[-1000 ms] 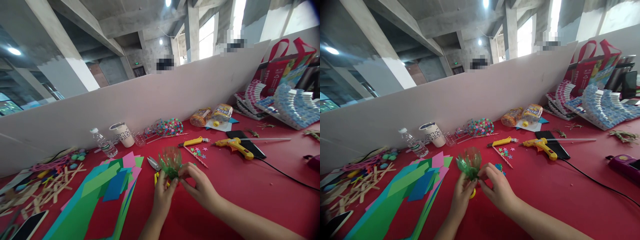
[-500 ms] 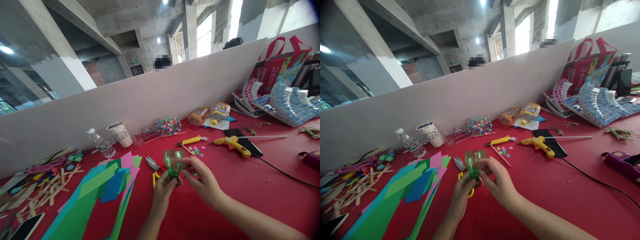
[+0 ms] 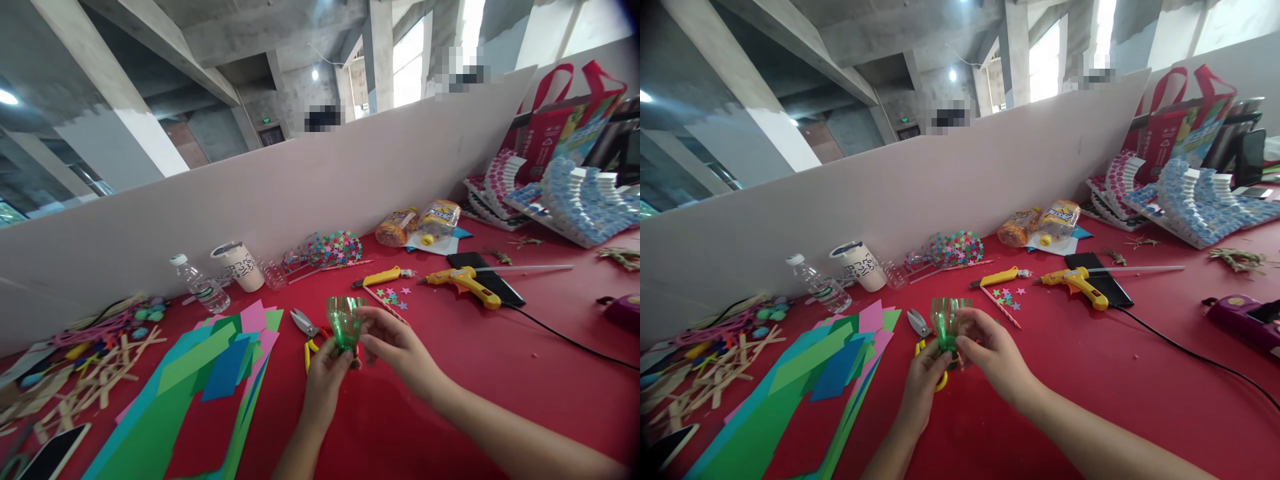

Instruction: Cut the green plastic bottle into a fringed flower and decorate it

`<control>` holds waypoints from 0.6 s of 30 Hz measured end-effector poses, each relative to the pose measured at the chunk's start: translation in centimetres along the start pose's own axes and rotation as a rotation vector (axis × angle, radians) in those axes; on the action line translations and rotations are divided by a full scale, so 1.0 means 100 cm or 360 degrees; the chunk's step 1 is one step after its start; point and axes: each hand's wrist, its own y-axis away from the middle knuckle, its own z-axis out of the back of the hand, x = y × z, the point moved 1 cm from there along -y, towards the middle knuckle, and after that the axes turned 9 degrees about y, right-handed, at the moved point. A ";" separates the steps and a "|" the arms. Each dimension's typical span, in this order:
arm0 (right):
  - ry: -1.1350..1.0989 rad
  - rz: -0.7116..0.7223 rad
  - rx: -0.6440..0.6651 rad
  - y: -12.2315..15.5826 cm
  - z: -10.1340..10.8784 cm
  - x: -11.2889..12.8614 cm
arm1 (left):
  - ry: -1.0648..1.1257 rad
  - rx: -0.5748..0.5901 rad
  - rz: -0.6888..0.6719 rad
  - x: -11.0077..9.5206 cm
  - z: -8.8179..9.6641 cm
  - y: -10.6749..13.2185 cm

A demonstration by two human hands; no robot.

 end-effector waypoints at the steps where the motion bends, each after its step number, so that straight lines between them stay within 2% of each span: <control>1: -0.0007 0.0002 -0.0002 0.000 0.001 0.000 | -0.0013 -0.0013 0.0004 0.001 0.000 0.000; 5: 0.0005 0.0012 -0.0003 0.000 0.003 0.001 | -0.0054 -0.0055 -0.0037 0.006 0.001 -0.001; 11: 0.0074 0.0017 -0.0007 0.000 0.002 0.000 | -0.0146 0.0009 -0.0086 0.012 0.001 -0.002; 18: 0.0350 0.0058 -0.0068 -0.002 0.004 -0.006 | -0.0149 -0.0036 -0.0041 0.010 0.001 -0.004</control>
